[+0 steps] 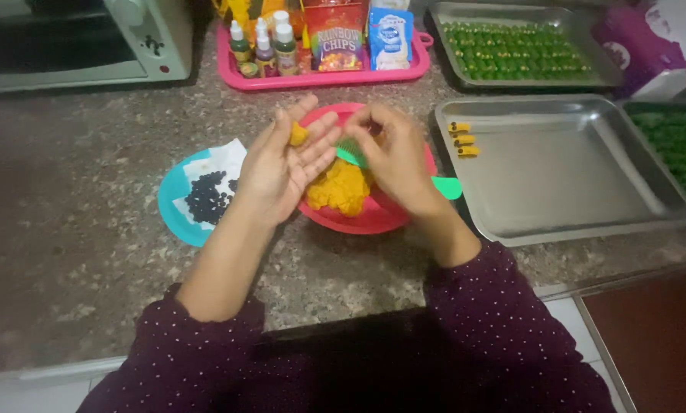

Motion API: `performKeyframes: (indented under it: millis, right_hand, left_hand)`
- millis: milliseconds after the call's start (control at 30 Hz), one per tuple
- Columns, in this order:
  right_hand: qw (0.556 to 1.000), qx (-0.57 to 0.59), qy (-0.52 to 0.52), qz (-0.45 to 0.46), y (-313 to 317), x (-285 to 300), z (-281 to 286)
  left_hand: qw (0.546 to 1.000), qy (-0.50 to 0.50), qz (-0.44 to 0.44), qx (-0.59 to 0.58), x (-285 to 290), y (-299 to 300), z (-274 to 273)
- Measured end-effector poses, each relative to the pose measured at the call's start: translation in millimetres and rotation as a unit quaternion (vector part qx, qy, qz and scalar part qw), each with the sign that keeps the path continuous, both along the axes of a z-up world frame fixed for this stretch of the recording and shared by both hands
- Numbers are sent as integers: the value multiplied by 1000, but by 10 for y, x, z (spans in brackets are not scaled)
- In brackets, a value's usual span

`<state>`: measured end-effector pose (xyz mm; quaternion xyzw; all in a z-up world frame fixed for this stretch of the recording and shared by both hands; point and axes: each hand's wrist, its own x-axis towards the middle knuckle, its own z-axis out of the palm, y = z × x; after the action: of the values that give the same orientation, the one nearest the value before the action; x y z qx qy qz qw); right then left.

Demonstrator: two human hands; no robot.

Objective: Shaping and texturing small yellow dough pieces using a plastic comb and placing them on a tray

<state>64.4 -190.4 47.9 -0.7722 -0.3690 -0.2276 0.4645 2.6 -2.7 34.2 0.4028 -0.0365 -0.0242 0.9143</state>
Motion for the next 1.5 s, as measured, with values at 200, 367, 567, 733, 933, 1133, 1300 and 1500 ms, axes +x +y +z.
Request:
performKeyframes:
  millis: [200, 367, 567, 733, 933, 1133, 1300, 1500]
  right_hand:
    - [995, -21, -67, 64, 45, -158, 124]
    - [993, -15, -93, 65, 112, -177, 54]
    - [994, 11, -102, 47, 94, -171, 3]
    - [990, 17, -131, 49, 130, -248, 83]
    - [977, -31, -206, 37, 171, -175, -68]
    - [992, -15, -120, 46, 244, -211, 143]
    - [982, -84, -160, 43, 578, -647, 310]
    - [978, -150, -145, -7, 706, -645, 125]
  left_hand:
    - [1000, 15, -6, -9, 90, -59, -135]
    - [1000, -15, -21, -1, 157, -106, -225]
    - [999, -21, -34, 32, 46, -215, -121]
    - [996, -51, -39, 64, -5, -231, -66]
    - [997, -44, -59, 6, 111, -201, -215]
    - [993, 32, 14, -114, 284, -279, -450]
    - [962, 25, -144, -231, 32, -391, -332]
    - [959, -63, -155, -228, -184, -319, 31]
